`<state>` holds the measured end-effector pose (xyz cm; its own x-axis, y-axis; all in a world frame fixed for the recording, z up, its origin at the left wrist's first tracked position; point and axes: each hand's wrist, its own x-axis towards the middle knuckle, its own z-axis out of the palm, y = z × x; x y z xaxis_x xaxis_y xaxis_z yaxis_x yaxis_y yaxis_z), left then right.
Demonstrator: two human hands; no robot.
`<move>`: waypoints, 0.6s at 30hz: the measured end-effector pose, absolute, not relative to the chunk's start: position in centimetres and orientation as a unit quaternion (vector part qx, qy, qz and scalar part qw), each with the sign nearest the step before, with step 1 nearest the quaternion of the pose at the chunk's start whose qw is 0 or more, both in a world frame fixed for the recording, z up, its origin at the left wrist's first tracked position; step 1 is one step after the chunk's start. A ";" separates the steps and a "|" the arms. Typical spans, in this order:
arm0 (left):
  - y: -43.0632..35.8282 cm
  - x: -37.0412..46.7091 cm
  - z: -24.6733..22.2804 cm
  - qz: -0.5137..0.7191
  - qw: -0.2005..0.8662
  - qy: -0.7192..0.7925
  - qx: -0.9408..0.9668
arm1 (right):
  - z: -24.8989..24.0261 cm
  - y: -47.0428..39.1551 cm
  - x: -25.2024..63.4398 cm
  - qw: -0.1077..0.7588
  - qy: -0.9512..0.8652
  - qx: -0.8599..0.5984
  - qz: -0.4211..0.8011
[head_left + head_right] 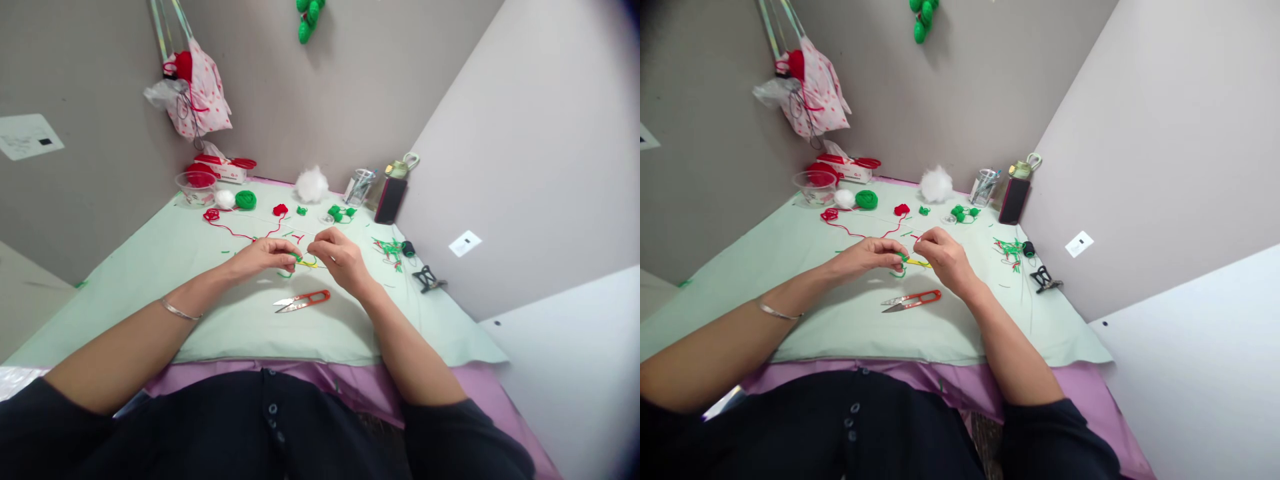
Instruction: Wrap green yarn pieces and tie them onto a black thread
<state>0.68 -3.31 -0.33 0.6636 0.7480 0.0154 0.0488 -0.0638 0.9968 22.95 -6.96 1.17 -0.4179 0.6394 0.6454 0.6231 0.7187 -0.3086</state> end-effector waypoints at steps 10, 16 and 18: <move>-3.5 1.0 -0.1 0.308 0.651 0.267 0.640 | 0.4 -6.9 22.2 0.389 -0.838 -0.382 0.011; -3.5 1.1 -0.3 0.306 0.665 0.257 0.631 | 0.1 -7.0 21.9 0.402 -0.816 -0.416 0.010; -3.5 1.2 -0.3 0.312 0.663 0.264 0.627 | 0.2 -7.2 21.6 0.403 -0.823 -0.400 0.024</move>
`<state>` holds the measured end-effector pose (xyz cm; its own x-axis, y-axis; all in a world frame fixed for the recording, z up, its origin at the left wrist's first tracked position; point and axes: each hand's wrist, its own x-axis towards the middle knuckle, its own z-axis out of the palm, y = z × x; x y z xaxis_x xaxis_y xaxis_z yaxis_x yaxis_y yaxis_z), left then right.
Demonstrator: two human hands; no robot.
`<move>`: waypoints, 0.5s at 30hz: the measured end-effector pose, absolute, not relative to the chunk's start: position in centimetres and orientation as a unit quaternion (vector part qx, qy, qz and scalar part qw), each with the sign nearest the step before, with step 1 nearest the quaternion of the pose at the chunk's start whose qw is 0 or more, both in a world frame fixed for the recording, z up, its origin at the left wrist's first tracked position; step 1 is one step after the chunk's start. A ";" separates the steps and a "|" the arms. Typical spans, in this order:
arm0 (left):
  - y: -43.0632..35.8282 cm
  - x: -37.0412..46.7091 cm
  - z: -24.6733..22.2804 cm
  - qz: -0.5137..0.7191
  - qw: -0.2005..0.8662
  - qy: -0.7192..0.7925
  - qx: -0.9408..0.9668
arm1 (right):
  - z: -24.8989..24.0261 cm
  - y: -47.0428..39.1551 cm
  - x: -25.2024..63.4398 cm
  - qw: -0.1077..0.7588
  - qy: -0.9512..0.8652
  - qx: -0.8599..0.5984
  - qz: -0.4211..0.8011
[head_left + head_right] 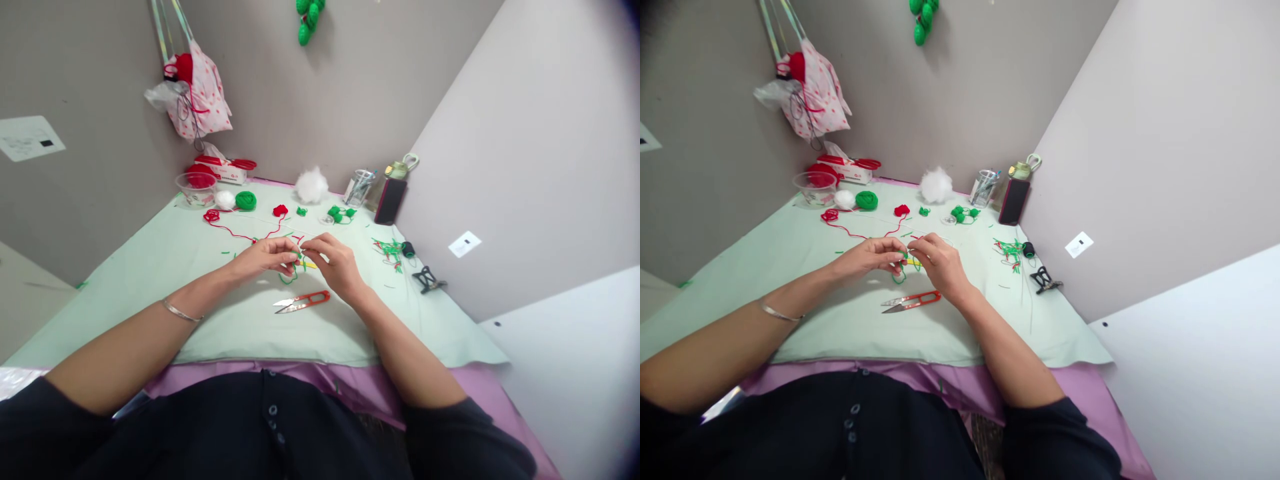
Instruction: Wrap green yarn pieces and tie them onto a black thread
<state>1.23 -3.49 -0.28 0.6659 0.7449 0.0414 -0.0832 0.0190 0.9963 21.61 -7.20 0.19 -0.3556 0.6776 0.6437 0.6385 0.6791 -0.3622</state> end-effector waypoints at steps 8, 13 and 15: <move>-3.4 1.4 -0.5 0.333 0.663 0.280 0.609 | 0.2 -7.3 21.1 0.406 -0.817 -0.408 0.035; -3.3 1.3 -0.6 0.326 0.664 0.275 0.614 | 0.1 -7.2 21.2 0.397 -0.816 -0.416 0.057; -3.3 1.3 -0.6 0.328 0.664 0.275 0.613 | 0.0 -7.1 21.2 0.400 -0.806 -0.432 0.070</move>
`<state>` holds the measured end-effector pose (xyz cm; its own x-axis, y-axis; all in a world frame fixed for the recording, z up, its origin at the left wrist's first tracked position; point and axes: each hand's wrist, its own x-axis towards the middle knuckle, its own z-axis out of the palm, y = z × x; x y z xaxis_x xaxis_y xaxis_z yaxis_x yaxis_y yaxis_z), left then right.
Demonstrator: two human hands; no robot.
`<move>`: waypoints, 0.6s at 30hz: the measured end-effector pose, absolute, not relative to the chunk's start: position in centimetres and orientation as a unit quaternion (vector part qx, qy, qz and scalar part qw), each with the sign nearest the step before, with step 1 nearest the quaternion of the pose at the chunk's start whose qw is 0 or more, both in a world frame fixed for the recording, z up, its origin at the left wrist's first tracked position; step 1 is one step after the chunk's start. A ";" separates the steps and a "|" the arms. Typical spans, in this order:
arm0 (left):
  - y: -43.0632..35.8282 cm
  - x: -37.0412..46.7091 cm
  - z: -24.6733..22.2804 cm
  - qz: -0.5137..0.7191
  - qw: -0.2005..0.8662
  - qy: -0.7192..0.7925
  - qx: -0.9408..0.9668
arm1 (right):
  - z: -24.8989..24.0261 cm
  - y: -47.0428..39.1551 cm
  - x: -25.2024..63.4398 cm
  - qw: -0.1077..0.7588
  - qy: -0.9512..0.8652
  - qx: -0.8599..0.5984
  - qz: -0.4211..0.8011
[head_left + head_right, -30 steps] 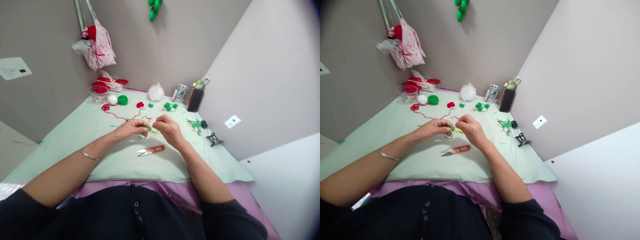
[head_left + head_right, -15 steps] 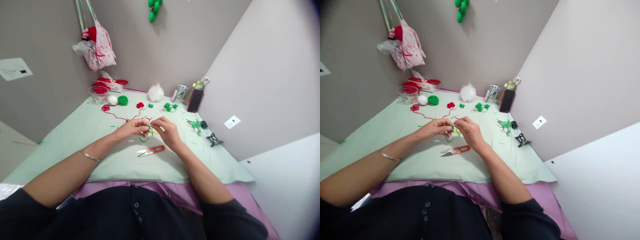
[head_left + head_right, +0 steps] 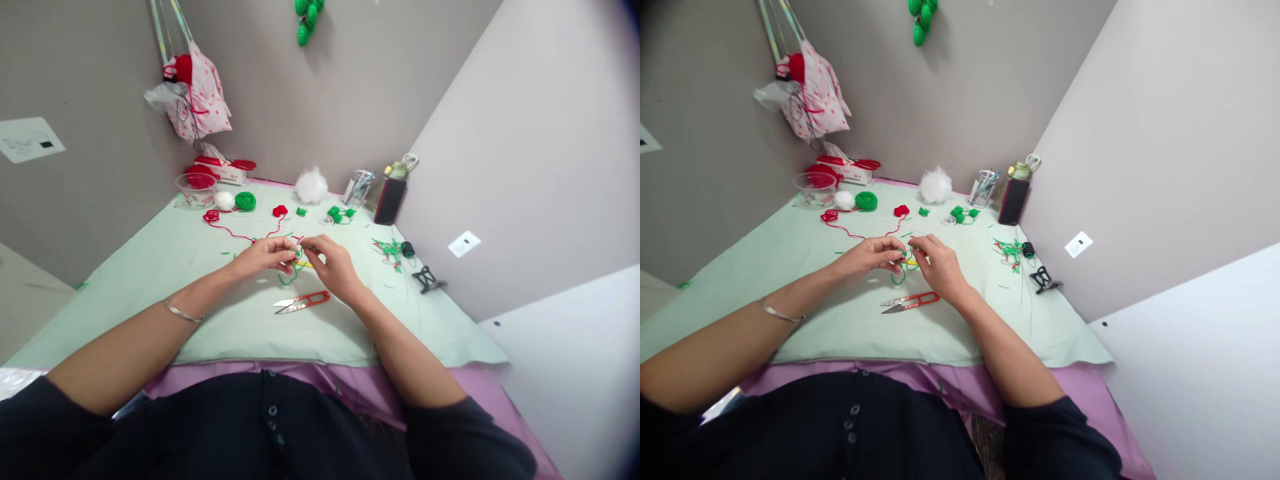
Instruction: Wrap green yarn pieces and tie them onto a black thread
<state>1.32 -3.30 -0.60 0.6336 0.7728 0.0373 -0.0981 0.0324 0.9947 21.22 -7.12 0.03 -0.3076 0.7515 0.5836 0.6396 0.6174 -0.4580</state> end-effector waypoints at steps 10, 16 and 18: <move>-3.0 1.1 -0.8 0.337 0.659 0.276 0.613 | 0.0 -7.4 21.2 0.417 -0.835 -0.350 0.079; -3.5 1.5 -0.5 0.330 0.642 0.298 0.624 | -0.4 -7.3 21.1 0.358 -0.852 -0.382 0.020; -3.7 1.7 -0.4 0.324 0.632 0.297 0.638 | -0.4 -7.3 21.0 0.351 -0.845 -0.402 0.019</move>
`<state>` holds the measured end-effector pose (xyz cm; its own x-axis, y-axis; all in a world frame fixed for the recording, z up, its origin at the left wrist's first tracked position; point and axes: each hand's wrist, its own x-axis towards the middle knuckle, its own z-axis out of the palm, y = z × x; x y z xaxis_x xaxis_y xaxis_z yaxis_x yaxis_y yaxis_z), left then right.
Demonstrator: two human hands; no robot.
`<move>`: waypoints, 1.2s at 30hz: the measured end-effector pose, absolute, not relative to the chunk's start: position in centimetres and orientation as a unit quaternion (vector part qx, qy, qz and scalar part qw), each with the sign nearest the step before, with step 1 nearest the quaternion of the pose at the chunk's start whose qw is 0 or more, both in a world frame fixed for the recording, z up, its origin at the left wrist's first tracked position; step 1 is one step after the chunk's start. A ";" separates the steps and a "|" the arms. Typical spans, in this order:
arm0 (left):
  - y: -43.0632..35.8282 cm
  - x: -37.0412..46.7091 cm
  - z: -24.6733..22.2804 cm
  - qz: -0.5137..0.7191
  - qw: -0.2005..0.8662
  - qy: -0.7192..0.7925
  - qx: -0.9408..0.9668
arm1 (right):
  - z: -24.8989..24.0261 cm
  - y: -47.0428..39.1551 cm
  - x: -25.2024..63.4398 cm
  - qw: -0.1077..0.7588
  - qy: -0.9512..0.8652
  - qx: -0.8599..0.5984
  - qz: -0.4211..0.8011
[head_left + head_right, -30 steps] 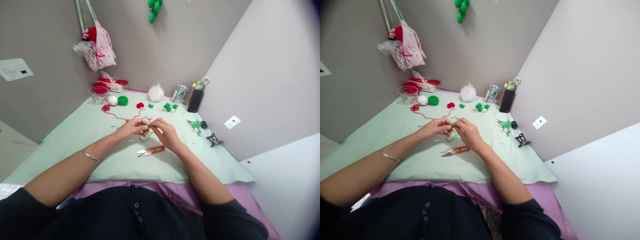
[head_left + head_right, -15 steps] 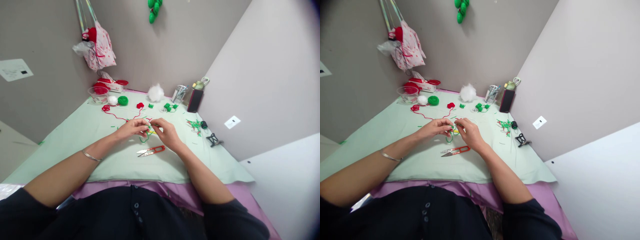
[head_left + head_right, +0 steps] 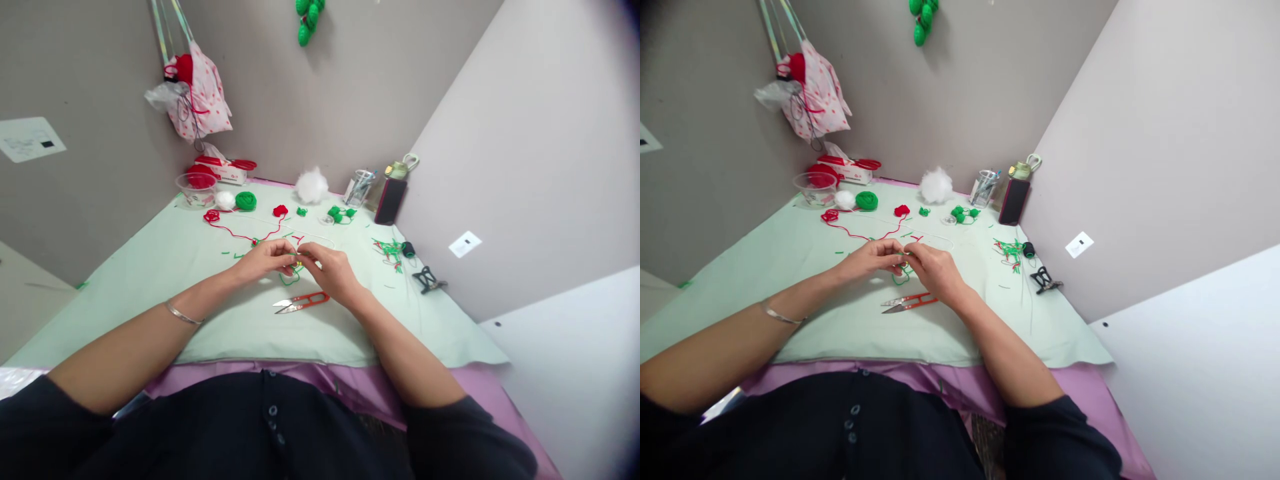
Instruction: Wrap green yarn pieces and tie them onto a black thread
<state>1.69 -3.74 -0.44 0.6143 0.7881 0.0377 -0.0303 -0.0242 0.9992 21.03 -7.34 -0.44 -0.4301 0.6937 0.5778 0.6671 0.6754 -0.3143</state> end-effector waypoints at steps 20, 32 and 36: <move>-2.4 1.2 -1.8 0.409 0.595 0.307 0.620 | 0.0 -8.6 19.4 0.468 -0.732 -0.339 0.361; -2.9 1.3 -0.9 0.455 0.583 0.322 0.591 | 2.2 -8.2 21.9 0.472 -0.628 -0.282 0.551; -2.9 1.3 -0.8 0.461 0.579 0.332 0.585 | 2.2 -8.3 22.8 0.408 -0.628 -0.240 0.617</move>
<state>1.30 -2.89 -0.81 0.3539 0.9223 0.1552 -0.1455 -0.1096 0.9833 22.75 -8.30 2.23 -0.5511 0.8060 0.2161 -0.2019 0.1225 -0.9717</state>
